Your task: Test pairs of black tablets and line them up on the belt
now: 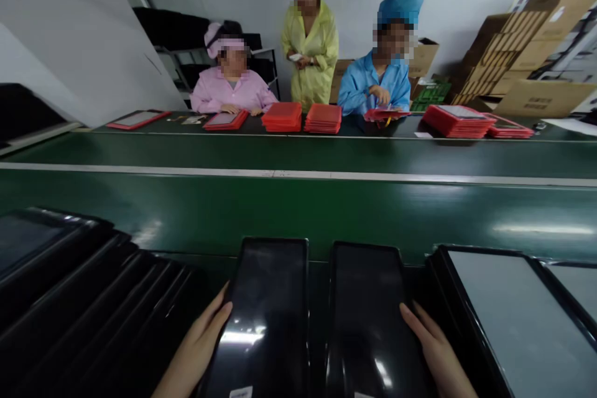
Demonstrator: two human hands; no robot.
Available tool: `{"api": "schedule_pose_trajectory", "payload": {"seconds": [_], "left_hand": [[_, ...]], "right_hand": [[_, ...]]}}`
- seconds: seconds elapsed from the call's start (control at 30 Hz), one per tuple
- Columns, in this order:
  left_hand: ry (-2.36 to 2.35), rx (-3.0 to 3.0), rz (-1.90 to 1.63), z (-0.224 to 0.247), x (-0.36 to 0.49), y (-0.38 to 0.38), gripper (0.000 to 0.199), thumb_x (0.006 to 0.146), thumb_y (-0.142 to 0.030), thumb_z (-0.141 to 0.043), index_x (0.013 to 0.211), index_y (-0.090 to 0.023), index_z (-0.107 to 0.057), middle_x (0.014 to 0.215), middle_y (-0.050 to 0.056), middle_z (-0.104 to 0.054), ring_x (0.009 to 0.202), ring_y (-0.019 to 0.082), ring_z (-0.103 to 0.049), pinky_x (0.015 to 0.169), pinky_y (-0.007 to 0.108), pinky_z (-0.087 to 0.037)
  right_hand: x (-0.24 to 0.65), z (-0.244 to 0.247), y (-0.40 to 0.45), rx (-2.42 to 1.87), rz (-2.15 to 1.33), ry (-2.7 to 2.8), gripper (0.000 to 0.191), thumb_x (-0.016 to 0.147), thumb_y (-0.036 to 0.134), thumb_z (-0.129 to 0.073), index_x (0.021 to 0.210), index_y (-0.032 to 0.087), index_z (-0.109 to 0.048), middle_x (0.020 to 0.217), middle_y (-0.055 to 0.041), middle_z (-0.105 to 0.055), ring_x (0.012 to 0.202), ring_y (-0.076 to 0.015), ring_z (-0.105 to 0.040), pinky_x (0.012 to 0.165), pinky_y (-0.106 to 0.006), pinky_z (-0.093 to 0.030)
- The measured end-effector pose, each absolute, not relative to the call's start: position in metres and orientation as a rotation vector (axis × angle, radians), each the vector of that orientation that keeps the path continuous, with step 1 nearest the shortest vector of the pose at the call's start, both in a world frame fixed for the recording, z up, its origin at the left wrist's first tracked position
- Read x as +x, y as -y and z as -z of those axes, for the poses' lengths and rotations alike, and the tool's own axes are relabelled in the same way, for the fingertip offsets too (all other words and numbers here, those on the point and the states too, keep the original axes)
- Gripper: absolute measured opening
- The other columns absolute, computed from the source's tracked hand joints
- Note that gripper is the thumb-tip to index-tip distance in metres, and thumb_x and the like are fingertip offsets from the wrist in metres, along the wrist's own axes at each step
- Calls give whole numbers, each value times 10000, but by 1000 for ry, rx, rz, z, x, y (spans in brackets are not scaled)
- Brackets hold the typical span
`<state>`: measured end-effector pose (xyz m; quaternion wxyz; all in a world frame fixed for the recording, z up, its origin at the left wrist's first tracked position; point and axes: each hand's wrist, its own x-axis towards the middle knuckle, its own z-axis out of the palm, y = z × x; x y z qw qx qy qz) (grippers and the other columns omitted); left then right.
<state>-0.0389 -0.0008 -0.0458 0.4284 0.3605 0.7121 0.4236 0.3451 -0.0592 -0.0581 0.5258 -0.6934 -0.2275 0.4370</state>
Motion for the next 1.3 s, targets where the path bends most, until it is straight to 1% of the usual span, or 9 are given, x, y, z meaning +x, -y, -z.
{"api": "schedule_pose_trajectory", "payload": {"seconds": [0.13, 0.2, 0.27, 0.37, 0.47, 0.6, 0.7, 1.03, 1.3], "left_hand": [[-1948, 1548, -1083, 58, -36, -1, 544, 865, -588, -610, 1273, -260, -759, 1586, 173, -570, 1579, 442, -383, 1287, 668, -277], [-1942, 1830, -989, 56, -22, -8, 517, 966, -528, -534, 1378, -262, -698, 1657, 162, -491, 1593, 412, -367, 1276, 668, -300], [-1818, 2032, -777, 51, -2, -20, 531, 1014, -493, -482, 1476, -271, -620, 1685, 150, -465, 1562, 387, -429, 1230, 651, -397], [-1692, 2297, -476, 43, 30, -47, 617, 995, -480, -502, 1540, -195, -559, 1712, 193, -423, 1567, 428, -413, 1203, 668, -427], [-1660, 2437, -335, 37, 55, -76, 634, 952, -450, -541, 1498, -134, -598, 1648, 226, -509, 1519, 443, -479, 1210, 671, -416], [-1682, 2388, -332, 32, 72, -101, 556, 947, -389, -516, 1401, -119, -689, 1364, 212, -744, 1289, 394, -685, 1138, 592, -514], [-1701, 2365, -344, 30, 76, -106, 543, 936, -382, -503, 1357, -125, -728, 1205, 187, -805, 1155, 379, -739, 1039, 554, -580], [-1651, 2374, -270, 28, 77, -102, 683, 863, -399, -550, 1443, -54, -657, 1285, 229, -771, 1221, 398, -715, 1074, 558, -563], [-1686, 2331, -346, 27, 80, -104, 548, 899, -344, -546, 1371, -129, -723, 1232, 176, -801, 1193, 372, -728, 1063, 557, -564]], "right_hand": [[354, 54, 56, -1805, -700, 879, 654, 750, 701, -788, 1239, 268, -778, 1322, -120, -771, 1330, -399, -667, 1115, -536, -556], [348, 56, 52, -1818, -481, 1096, 693, 814, 719, -721, 1336, 264, -724, 1418, -127, -716, 1444, -405, -571, 1174, -589, -499], [342, 60, 51, -1844, -373, 1209, 714, 881, 721, -654, 1417, 249, -668, 1471, -135, -681, 1470, -399, -548, 1156, -600, -519], [338, 66, 54, -1888, -395, 1213, 695, 959, 687, -582, 1490, 239, -606, 1516, -133, -656, 1388, -367, -637, 1033, -523, -625], [340, 68, 57, -1886, -387, 1171, 627, 979, 650, -585, 1447, 235, -630, 1475, -135, -686, 1321, -349, -688, 976, -480, -654], [343, 69, 54, -1855, -367, 1095, 574, 971, 612, -631, 1400, 232, -644, 1367, -148, -739, 1246, -340, -727, 969, -497, -651], [344, 72, 47, -1839, -374, 1078, 586, 987, 607, -609, 1448, 244, -615, 1392, -148, -727, 1284, -338, -707, 996, -510, -636], [344, 85, 34, -1816, -276, 1170, 612, 1028, 623, -547, 1526, 268, -543, 1432, -131, -719, 1325, -338, -689, 1025, -514, -620], [342, 84, 29, -1804, -297, 1205, 610, 1036, 614, -520, 1544, 276, -524, 1463, -128, -700, 1360, -334, -667, 1047, -522, -606]]}}
